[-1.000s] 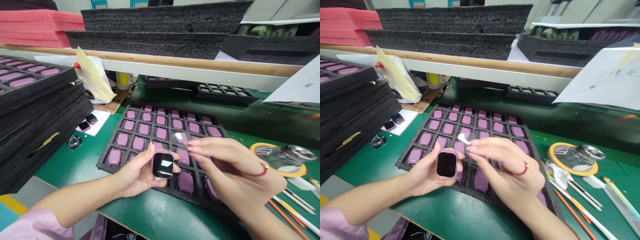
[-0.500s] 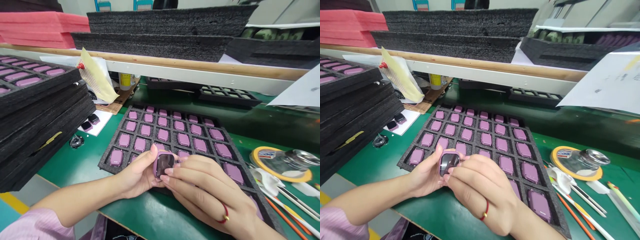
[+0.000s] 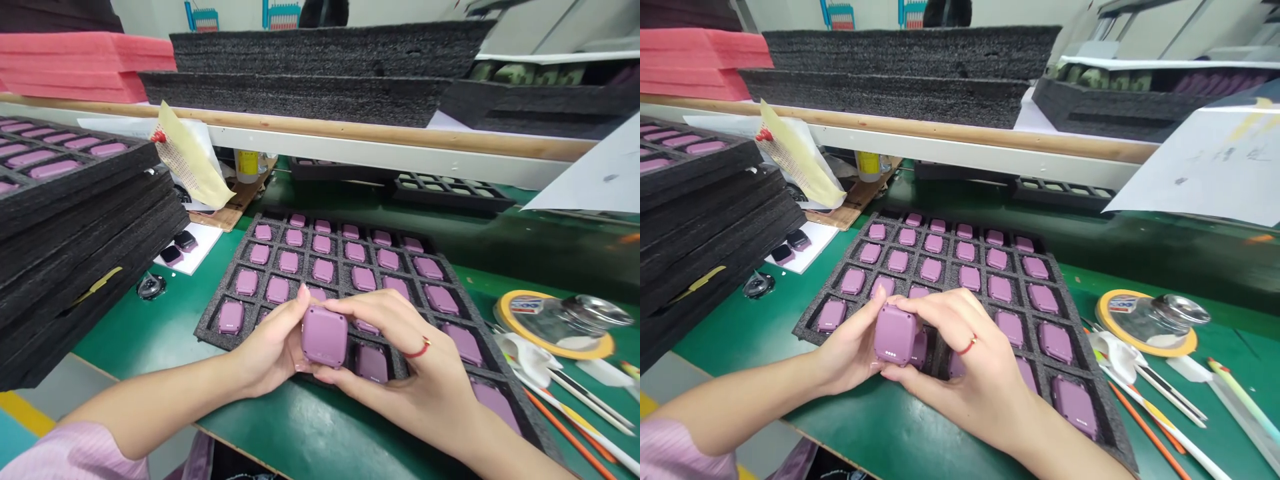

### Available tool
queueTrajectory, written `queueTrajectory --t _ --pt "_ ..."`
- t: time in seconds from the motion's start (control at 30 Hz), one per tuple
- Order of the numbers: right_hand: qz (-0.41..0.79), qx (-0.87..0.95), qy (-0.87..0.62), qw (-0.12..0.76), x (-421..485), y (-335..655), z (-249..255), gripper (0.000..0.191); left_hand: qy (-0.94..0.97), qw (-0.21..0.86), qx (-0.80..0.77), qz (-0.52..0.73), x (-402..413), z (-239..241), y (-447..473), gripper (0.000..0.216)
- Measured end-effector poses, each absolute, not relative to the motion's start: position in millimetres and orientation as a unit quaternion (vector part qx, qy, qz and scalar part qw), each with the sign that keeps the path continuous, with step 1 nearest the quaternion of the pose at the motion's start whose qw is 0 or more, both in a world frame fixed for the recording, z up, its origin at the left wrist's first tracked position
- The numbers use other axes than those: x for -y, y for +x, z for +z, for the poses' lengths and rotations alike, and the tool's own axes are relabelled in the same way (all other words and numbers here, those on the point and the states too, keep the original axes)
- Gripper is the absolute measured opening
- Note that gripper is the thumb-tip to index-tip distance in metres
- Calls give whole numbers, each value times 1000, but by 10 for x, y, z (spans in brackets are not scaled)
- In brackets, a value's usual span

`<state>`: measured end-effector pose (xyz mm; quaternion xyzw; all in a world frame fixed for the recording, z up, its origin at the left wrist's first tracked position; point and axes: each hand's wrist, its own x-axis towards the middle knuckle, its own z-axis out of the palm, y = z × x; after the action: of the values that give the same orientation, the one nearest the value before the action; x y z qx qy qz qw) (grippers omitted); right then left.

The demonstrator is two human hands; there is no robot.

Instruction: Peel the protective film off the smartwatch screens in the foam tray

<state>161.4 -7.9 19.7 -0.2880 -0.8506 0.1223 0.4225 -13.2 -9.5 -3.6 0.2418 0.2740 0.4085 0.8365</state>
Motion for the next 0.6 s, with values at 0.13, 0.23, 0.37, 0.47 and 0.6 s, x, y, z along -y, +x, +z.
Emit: queueTrajectory --t 0.13,0.23,0.37,0.47,0.6 --pt "119 851 -286 424 65 1609 187 54 262 835 -284 391 91 -12 -136 56" --pt "115 853 -288 419 73 1609 179 54 263 833 -282 396 89 -6 -125 55" --pt "101 871 -289 384 21 1635 200 50 251 825 -288 417 89 -16 -107 53" --pt "83 879 -320 343 -213 1635 217 39 218 803 -336 441 100 -34 -108 52" --pt "79 862 -451 218 -850 1441 167 43 206 806 -367 416 134 -28 -129 54"
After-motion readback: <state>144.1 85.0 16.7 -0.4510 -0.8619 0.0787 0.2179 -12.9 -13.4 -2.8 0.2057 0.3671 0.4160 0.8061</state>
